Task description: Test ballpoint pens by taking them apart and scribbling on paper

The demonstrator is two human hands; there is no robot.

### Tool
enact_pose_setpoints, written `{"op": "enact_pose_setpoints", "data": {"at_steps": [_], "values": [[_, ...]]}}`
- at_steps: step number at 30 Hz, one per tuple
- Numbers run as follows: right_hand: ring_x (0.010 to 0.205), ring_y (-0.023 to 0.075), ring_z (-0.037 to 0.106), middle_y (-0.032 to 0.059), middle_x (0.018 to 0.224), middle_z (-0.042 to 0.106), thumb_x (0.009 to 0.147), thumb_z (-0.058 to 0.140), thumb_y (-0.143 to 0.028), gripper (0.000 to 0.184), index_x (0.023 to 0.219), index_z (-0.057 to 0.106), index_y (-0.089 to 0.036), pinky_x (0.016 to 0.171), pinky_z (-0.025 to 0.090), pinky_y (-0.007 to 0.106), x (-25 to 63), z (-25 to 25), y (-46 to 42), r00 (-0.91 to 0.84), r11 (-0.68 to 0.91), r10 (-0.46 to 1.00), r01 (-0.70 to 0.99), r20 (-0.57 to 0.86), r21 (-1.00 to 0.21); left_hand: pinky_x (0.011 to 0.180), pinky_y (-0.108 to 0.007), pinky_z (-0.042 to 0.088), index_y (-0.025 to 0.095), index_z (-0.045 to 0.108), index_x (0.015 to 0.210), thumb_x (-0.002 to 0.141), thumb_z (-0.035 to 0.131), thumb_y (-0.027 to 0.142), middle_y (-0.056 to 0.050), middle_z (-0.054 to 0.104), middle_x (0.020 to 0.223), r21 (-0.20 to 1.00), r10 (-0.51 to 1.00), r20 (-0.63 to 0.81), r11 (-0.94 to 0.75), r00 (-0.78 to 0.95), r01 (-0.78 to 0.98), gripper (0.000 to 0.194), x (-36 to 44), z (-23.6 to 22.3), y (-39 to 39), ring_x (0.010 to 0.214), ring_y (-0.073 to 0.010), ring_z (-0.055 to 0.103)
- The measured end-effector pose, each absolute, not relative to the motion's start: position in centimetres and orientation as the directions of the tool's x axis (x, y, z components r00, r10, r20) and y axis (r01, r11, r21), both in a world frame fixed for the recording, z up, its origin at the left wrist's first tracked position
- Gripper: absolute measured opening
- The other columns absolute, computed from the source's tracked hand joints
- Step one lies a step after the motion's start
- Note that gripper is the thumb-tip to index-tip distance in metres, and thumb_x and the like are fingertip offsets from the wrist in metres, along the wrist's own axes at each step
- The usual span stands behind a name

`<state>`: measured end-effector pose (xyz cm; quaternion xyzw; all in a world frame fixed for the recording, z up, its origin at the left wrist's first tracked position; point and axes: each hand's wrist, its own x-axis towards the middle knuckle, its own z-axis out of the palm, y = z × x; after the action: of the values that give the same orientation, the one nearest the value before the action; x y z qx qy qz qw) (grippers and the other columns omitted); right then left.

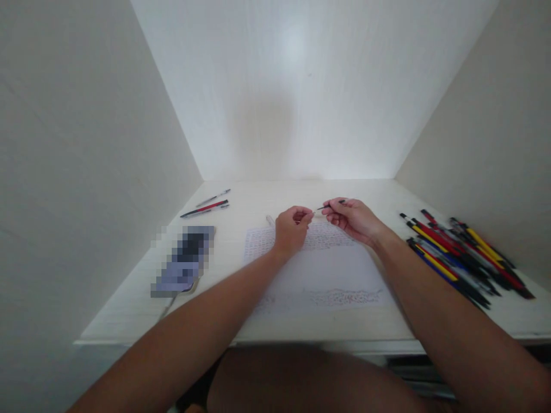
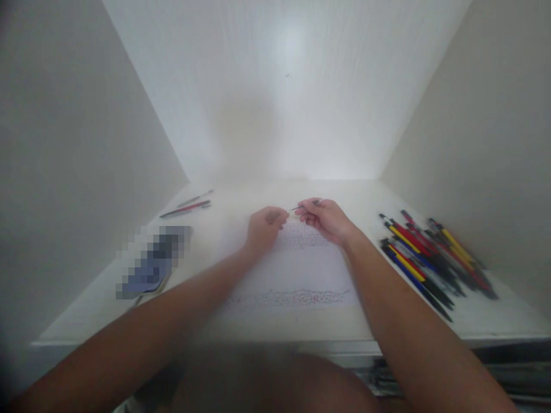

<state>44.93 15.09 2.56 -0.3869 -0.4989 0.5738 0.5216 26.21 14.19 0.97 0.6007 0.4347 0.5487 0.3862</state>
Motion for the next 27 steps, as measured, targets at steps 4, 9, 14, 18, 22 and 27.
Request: {"op": "enact_pose_setpoints", "data": {"at_steps": [4, 9, 14, 18, 22, 27], "values": [[0.068, 0.0166, 0.060, 0.0091, 0.088, 0.069, 0.082, 0.088, -0.039, 0.030, 0.090, 0.072, -0.015, 0.059, 0.050, 0.024, 44.99, 2.47, 15.33, -0.147, 0.075, 0.983, -0.219, 0.109, -0.973, 0.056, -0.020, 0.052, 0.012, 0.069, 0.083, 0.085, 0.067, 0.013, -0.003, 0.069, 0.073, 0.955, 0.957, 0.291, -0.290, -0.012, 0.066, 0.003, 26.34, 1.28, 14.09, 0.061, -0.0093, 0.061], [0.069, 0.0165, 0.059, 0.0100, 0.087, 0.068, 0.078, 0.091, -0.044, 0.038, 0.091, 0.072, -0.013, 0.057, 0.046, 0.023, 45.02, 2.43, 15.30, -0.202, 0.096, 0.969, -0.213, 0.140, -0.972, 0.055, -0.019, 0.052, 0.011, 0.069, 0.084, 0.085, 0.067, 0.014, -0.005, 0.069, 0.075, 0.951, 0.954, 0.301, -0.300, -0.005, 0.076, 0.004, 26.30, 1.13, 14.24, 0.063, -0.0098, 0.062], [0.067, 0.0174, 0.058, 0.0108, 0.086, 0.068, 0.076, 0.090, -0.048, 0.041, 0.089, 0.072, -0.014, 0.053, 0.042, 0.025, 44.67, 2.47, 15.22, -0.219, 0.109, 0.966, -0.132, 0.137, -0.985, 0.054, -0.019, 0.051, 0.011, 0.069, 0.084, 0.085, 0.067, 0.014, -0.005, 0.070, 0.076, 0.947, 0.951, 0.308, -0.307, 0.008, 0.089, 0.004, 26.30, 1.01, 14.25, 0.059, -0.0090, 0.060], [0.067, 0.0165, 0.057, 0.0096, 0.085, 0.068, 0.076, 0.090, -0.046, 0.040, 0.091, 0.071, -0.014, 0.053, 0.042, 0.024, 44.62, 2.58, 15.15, -0.175, 0.111, 0.974, -0.173, 0.141, -0.979, 0.055, -0.020, 0.052, 0.011, 0.069, 0.083, 0.084, 0.067, 0.012, -0.005, 0.070, 0.076, 0.955, 0.958, 0.286, -0.284, -0.006, 0.088, 0.003, 26.35, 1.19, 14.13, 0.060, -0.0095, 0.061], [0.067, 0.0176, 0.057, 0.0098, 0.086, 0.067, 0.078, 0.088, -0.046, 0.036, 0.089, 0.072, -0.015, 0.053, 0.042, 0.025, 44.71, 2.53, 15.17, -0.178, 0.125, 0.972, -0.153, 0.151, -0.980, 0.055, -0.020, 0.051, 0.011, 0.070, 0.081, 0.084, 0.066, 0.012, -0.004, 0.069, 0.074, 0.953, 0.958, 0.286, -0.285, 0.008, 0.100, 0.004, 26.37, 1.21, 14.03, 0.058, -0.0091, 0.060], [0.067, 0.0191, 0.055, 0.0110, 0.084, 0.067, 0.073, 0.090, -0.052, 0.042, 0.084, 0.074, -0.015, 0.051, 0.039, 0.026, 44.42, 2.33, 15.18, -0.248, 0.164, 0.953, -0.051, 0.172, -0.985, 0.055, -0.021, 0.050, 0.012, 0.071, 0.083, 0.085, 0.067, 0.014, -0.004, 0.070, 0.074, 0.941, 0.946, 0.320, -0.323, 0.051, 0.098, 0.005, 26.34, 0.96, 14.15, 0.058, -0.0092, 0.061]]}}
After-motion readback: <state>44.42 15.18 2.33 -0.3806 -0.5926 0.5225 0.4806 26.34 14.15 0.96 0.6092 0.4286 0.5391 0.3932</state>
